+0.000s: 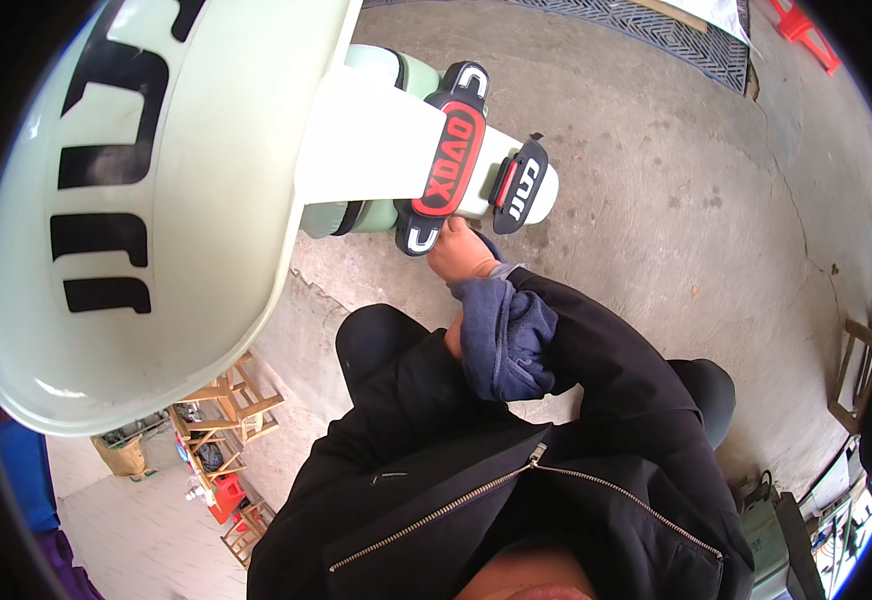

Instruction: The person cleans the rear of a light green scooter with a cloth, then retrieves a roll of protective film from a shelf, cuts a piece, and applies it to the scooter's digital display.

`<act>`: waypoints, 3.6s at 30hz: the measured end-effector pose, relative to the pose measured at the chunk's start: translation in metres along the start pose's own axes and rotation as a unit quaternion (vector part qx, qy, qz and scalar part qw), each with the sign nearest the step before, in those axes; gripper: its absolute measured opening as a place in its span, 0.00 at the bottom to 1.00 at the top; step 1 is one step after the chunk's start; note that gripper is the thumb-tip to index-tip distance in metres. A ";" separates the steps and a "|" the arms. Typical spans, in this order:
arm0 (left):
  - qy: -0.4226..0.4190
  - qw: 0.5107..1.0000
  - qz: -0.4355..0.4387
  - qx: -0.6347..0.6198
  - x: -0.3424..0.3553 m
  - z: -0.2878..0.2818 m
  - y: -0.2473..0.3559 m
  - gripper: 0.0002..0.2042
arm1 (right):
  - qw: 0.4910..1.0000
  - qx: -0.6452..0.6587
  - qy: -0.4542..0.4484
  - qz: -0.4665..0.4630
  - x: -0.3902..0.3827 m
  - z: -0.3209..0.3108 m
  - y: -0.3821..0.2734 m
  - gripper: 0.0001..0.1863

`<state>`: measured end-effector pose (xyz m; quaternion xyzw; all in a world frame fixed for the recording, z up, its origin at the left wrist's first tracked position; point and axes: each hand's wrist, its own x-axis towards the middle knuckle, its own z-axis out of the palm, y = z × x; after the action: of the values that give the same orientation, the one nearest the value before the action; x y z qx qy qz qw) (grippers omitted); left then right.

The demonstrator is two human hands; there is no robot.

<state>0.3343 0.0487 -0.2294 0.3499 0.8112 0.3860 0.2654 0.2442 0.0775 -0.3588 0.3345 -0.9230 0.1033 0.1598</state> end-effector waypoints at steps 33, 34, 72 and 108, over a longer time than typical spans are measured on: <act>-0.291 0.849 -0.149 -0.416 -0.022 0.011 0.158 0.23 | 0.317 0.822 -0.291 0.373 -0.251 -0.125 -0.001 0.17; -0.274 0.852 -0.158 -0.418 -0.034 0.004 0.173 0.23 | 0.363 0.793 -0.304 0.385 -0.249 -0.151 -0.002 0.17; -0.105 0.760 -0.262 -0.585 -0.547 0.022 0.454 0.25 | 0.342 0.774 0.024 0.533 -0.311 -0.500 -0.545 0.37; -0.145 0.904 0.227 -0.333 -0.883 0.035 0.736 0.26 | 0.631 0.573 0.134 0.505 -0.430 -0.821 -0.909 0.13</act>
<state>1.1686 -0.2816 0.4904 0.4679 0.4864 0.6286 0.3864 1.3322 -0.1130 0.3220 -0.1769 -0.6710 0.7198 -0.0191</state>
